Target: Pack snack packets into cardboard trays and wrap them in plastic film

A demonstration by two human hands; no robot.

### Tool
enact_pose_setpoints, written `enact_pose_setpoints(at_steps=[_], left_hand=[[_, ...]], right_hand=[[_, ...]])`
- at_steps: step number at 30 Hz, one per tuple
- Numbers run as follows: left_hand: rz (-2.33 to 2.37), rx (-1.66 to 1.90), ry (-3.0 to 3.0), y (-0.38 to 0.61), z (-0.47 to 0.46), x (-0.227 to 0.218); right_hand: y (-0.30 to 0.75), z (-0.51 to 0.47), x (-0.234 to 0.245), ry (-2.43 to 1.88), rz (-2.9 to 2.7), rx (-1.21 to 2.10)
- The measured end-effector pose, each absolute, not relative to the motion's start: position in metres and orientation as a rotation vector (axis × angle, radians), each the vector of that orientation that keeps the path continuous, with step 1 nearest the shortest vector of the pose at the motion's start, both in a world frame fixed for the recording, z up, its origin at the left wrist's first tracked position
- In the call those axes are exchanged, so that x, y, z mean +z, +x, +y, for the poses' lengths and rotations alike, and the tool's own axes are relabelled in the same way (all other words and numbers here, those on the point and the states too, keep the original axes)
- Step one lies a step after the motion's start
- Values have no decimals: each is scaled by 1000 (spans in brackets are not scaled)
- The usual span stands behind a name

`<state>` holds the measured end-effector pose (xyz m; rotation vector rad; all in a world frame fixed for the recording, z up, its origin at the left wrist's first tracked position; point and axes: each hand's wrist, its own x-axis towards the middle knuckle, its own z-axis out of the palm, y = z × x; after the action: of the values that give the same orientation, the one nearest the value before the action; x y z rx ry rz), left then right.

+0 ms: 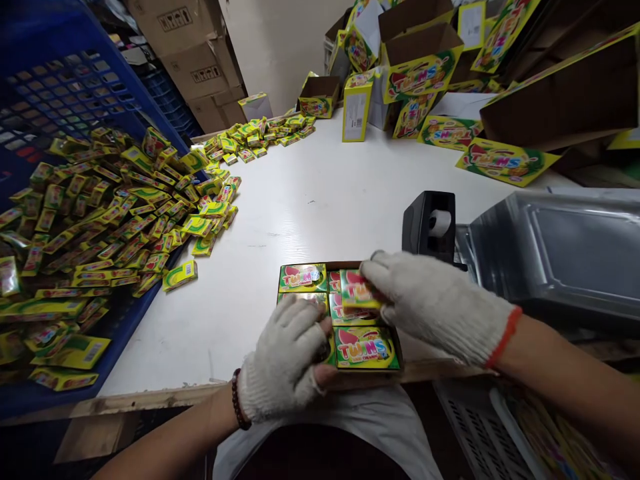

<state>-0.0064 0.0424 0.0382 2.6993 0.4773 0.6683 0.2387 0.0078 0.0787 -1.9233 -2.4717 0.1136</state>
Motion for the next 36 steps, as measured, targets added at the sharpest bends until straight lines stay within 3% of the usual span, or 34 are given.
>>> enact_pose_setpoints(at_steps=[4,10,14,18,22,25,27,31,36], left_hand=[[420,419,2814,28,28,39],[432,191,2895,42,22,28],[348,302,2823,32,22,31],[307,693,2685,8,39,27],[852,788,2662,-51,104,7],[1592,380,2594,-120,167,-2],[1829,296,2508,-162,201,-3],[1958,151,2414,-211,236,-7],[1930,193,2344,-200,230,-25]], right_hand=[[235,34,81,-2102,-2508,-148],[215,37,58,-2089,-2574,-106],[215,30,50,-2075,-2603,-111],[216,24,38,-2022,-2485,-174],[224,20,12,-1994,-2341,-207],[227,22,-8,-1957,-2283,-221],[226,24,-16,-1923,-2294,-219],[220,26,-14,-1944,-2378,-217],[204,24,9,-2027,-2510,-290]])
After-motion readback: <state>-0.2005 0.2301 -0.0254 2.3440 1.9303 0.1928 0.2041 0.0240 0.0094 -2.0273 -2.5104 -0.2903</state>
